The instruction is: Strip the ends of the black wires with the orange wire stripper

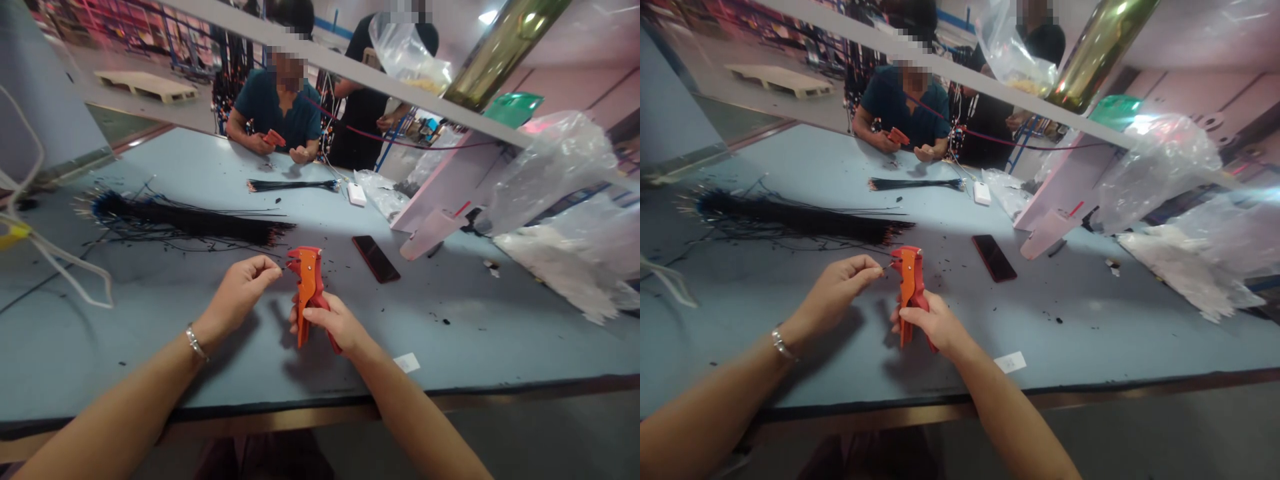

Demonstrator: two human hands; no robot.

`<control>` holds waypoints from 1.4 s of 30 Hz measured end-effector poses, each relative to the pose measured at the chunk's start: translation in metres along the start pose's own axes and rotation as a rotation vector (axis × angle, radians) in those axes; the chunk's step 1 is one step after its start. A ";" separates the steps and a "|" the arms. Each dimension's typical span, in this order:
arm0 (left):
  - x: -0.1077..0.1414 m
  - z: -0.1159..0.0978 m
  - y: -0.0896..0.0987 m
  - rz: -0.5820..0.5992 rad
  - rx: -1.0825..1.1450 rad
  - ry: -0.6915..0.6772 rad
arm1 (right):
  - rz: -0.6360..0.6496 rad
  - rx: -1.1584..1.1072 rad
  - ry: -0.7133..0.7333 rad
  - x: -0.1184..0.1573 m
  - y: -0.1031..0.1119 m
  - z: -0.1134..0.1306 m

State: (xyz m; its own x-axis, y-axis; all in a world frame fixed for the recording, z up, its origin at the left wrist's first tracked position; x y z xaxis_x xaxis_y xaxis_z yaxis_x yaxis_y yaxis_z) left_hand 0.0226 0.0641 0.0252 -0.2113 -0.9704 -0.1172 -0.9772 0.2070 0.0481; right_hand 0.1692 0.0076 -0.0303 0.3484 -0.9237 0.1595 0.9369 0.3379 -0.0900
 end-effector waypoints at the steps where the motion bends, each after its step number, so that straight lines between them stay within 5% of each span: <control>1: 0.000 0.003 -0.001 0.005 0.044 0.041 | 0.001 0.014 0.005 0.000 -0.001 0.001; 5: 0.000 0.013 -0.005 0.036 0.164 0.149 | -0.012 0.069 0.032 0.001 -0.002 0.005; 21: 0.007 0.012 -0.017 0.136 0.252 0.190 | -0.100 0.327 0.154 0.002 -0.001 0.016; 42: 0.011 0.003 -0.030 0.223 0.264 0.124 | -0.189 0.609 0.174 0.002 -0.006 0.026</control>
State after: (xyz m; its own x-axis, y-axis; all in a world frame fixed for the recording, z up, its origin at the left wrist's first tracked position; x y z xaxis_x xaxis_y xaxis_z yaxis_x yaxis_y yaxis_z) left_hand 0.0492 0.0479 0.0200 -0.4317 -0.9020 -0.0103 -0.8829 0.4248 -0.2003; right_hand 0.1650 0.0079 -0.0039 0.2142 -0.9756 -0.0483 0.8484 0.1613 0.5043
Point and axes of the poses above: each hand's wrist, its own x-axis away from the middle knuckle, its own y-axis out of the back of the hand, z = x × y, the point moved 7 cm from there along -x, towards the middle knuckle, and after that the axes turned 12 degrees about x, right-handed, at the moved point
